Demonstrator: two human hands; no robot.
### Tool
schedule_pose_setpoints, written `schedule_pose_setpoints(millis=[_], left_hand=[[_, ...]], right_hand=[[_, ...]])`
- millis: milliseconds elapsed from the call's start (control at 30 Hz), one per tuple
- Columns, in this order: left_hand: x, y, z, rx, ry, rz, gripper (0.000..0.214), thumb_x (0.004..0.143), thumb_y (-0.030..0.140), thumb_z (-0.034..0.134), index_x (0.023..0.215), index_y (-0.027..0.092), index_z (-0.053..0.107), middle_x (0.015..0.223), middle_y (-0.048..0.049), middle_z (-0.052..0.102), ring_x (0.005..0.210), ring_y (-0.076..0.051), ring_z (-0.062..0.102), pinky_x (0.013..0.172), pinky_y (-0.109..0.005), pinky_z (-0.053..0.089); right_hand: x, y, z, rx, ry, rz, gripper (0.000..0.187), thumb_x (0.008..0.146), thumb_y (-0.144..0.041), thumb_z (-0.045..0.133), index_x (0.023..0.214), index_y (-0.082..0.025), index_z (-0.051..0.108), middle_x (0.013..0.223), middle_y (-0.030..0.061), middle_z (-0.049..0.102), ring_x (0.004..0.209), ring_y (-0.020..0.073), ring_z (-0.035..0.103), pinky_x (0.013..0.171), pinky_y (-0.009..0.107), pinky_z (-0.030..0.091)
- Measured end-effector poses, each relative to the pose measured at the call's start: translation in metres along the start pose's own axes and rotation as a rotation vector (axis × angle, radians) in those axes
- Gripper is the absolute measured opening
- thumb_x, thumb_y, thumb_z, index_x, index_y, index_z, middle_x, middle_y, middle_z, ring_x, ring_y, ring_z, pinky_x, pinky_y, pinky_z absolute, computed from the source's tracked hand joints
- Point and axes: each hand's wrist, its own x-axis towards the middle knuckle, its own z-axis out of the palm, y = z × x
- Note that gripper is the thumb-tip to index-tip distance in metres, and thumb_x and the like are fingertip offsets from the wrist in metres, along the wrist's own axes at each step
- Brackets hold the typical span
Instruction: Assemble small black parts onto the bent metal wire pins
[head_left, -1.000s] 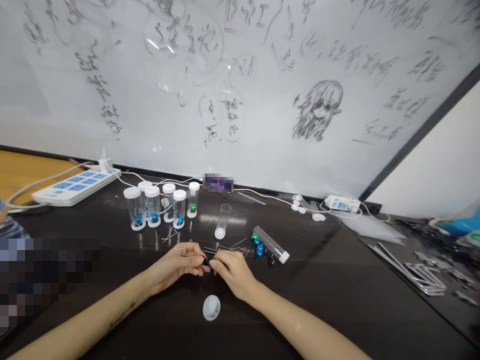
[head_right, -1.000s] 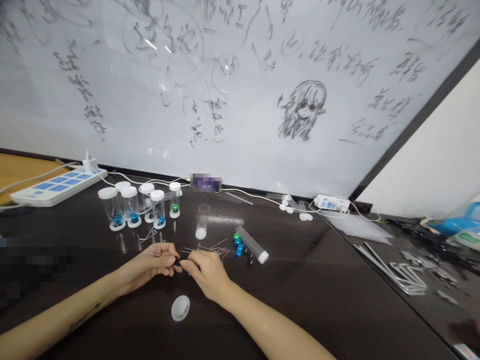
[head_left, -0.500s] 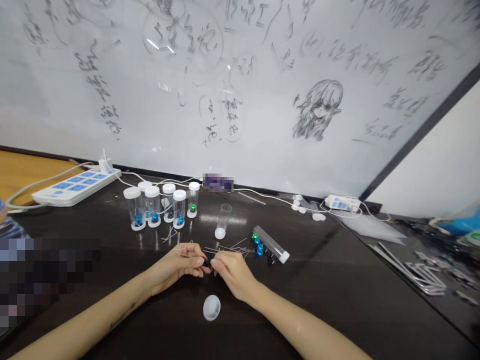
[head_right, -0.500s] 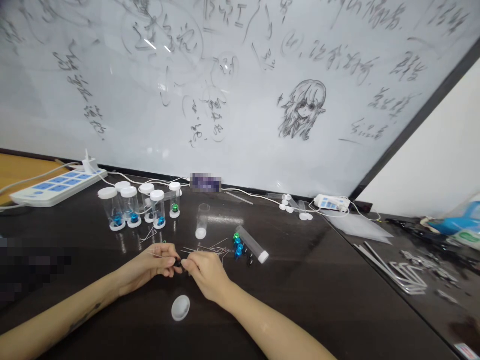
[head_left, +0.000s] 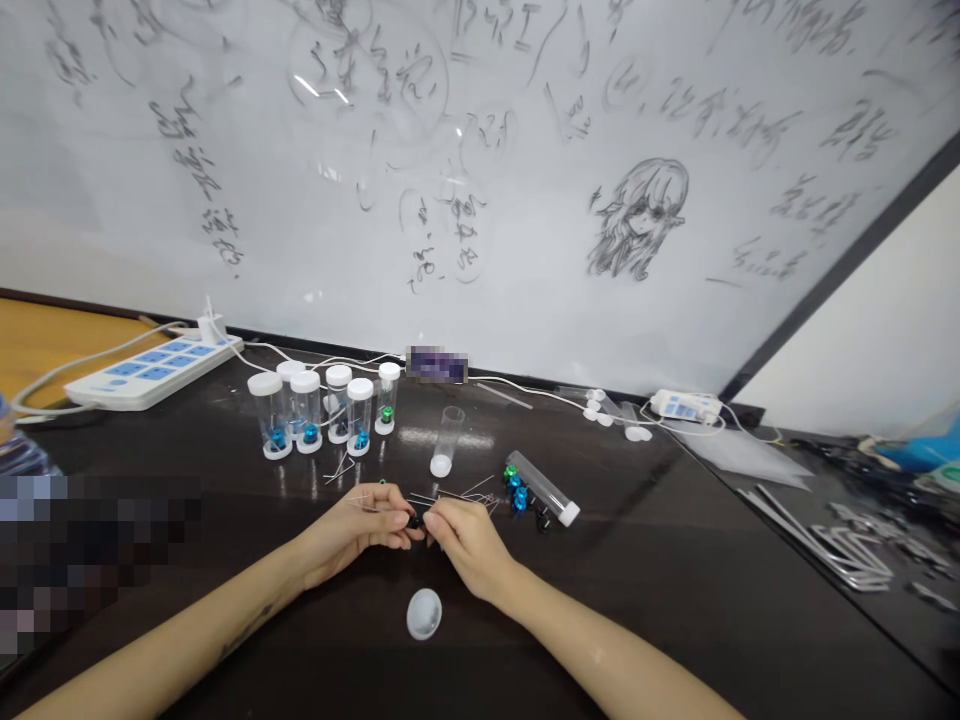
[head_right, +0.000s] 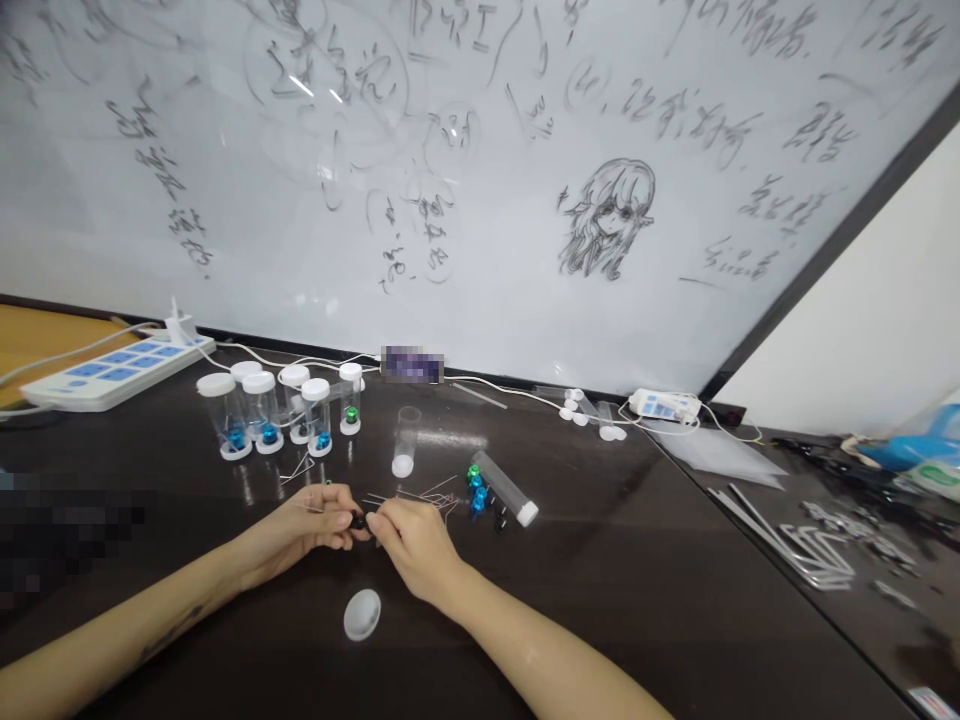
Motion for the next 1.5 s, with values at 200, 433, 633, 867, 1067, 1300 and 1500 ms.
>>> schedule_pose_setpoints(millis=[200, 433, 633, 867, 1067, 1300, 1500], left_hand=[[0.0021, 0.0001, -0.0005, -0.020, 0.046, 0.029, 0.009, 0.076, 0.014, 0.074, 0.078, 0.011, 0.066, 0.068, -0.0033, 0.071, 0.063, -0.011, 0.069, 0.063, -0.016, 0.055], [0.0016, -0.0009, -0.0018, 0.001, 0.016, 0.003, 0.010, 0.075, 0.016, 0.075, 0.079, 0.011, 0.066, 0.071, -0.0066, 0.073, 0.063, -0.013, 0.070, 0.060, -0.016, 0.055], [0.0014, -0.0001, -0.0013, -0.013, 0.039, 0.028, 0.009, 0.075, 0.016, 0.074, 0.077, 0.011, 0.067, 0.067, -0.0031, 0.070, 0.061, -0.012, 0.069, 0.061, -0.016, 0.055], [0.0002, 0.0008, 0.0003, -0.006, 0.032, 0.019, 0.010, 0.074, 0.016, 0.075, 0.077, 0.011, 0.067, 0.067, -0.0037, 0.071, 0.060, -0.012, 0.069, 0.060, -0.016, 0.054], [-0.0006, 0.0018, 0.0013, 0.003, 0.024, 0.007, 0.013, 0.074, 0.018, 0.076, 0.076, 0.011, 0.065, 0.072, -0.0081, 0.074, 0.061, -0.012, 0.069, 0.060, -0.017, 0.053], [0.0002, 0.0015, 0.0002, -0.007, 0.020, 0.021, 0.013, 0.073, 0.018, 0.076, 0.076, 0.012, 0.065, 0.073, -0.0076, 0.074, 0.061, -0.012, 0.069, 0.060, -0.016, 0.053], [0.0001, 0.0023, 0.0010, -0.016, 0.003, 0.026, 0.011, 0.076, 0.018, 0.074, 0.078, 0.011, 0.065, 0.077, -0.0098, 0.075, 0.064, -0.012, 0.069, 0.062, -0.017, 0.054]], right_hand=[[-0.0002, -0.0010, -0.0002, 0.062, 0.054, -0.027, 0.011, 0.093, -0.029, 0.055, 0.100, -0.020, 0.056, 0.091, 0.0036, 0.059, 0.070, 0.0145, 0.056, 0.066, 0.025, 0.043], [0.0006, 0.0001, 0.0002, 0.023, 0.027, -0.010, 0.020, 0.095, -0.028, 0.052, 0.078, -0.019, 0.057, 0.069, -0.0017, 0.054, 0.062, 0.0135, 0.052, 0.061, 0.024, 0.040], [0.0000, -0.0014, 0.0001, 0.074, 0.038, -0.006, 0.013, 0.091, -0.030, 0.058, 0.098, -0.019, 0.056, 0.084, 0.0009, 0.059, 0.066, 0.0131, 0.056, 0.062, 0.023, 0.042], [0.0012, -0.0022, -0.0011, 0.037, 0.008, -0.013, 0.014, 0.095, -0.030, 0.053, 0.089, -0.019, 0.058, 0.078, 0.0004, 0.060, 0.068, 0.0141, 0.056, 0.065, 0.024, 0.042], [0.0008, -0.0025, -0.0010, 0.016, -0.007, -0.013, 0.017, 0.095, -0.031, 0.052, 0.085, -0.019, 0.059, 0.074, 0.0000, 0.060, 0.066, 0.0142, 0.056, 0.064, 0.024, 0.043], [0.0004, -0.0009, 0.0006, 0.040, 0.027, -0.025, 0.015, 0.094, -0.033, 0.054, 0.094, -0.020, 0.061, 0.083, 0.0025, 0.062, 0.069, 0.0156, 0.057, 0.066, 0.026, 0.044], [-0.0019, 0.0016, 0.0007, 0.114, 0.080, -0.012, 0.024, 0.092, -0.037, 0.055, 0.108, -0.020, 0.058, 0.088, 0.0028, 0.061, 0.066, 0.0143, 0.056, 0.064, 0.025, 0.044]])
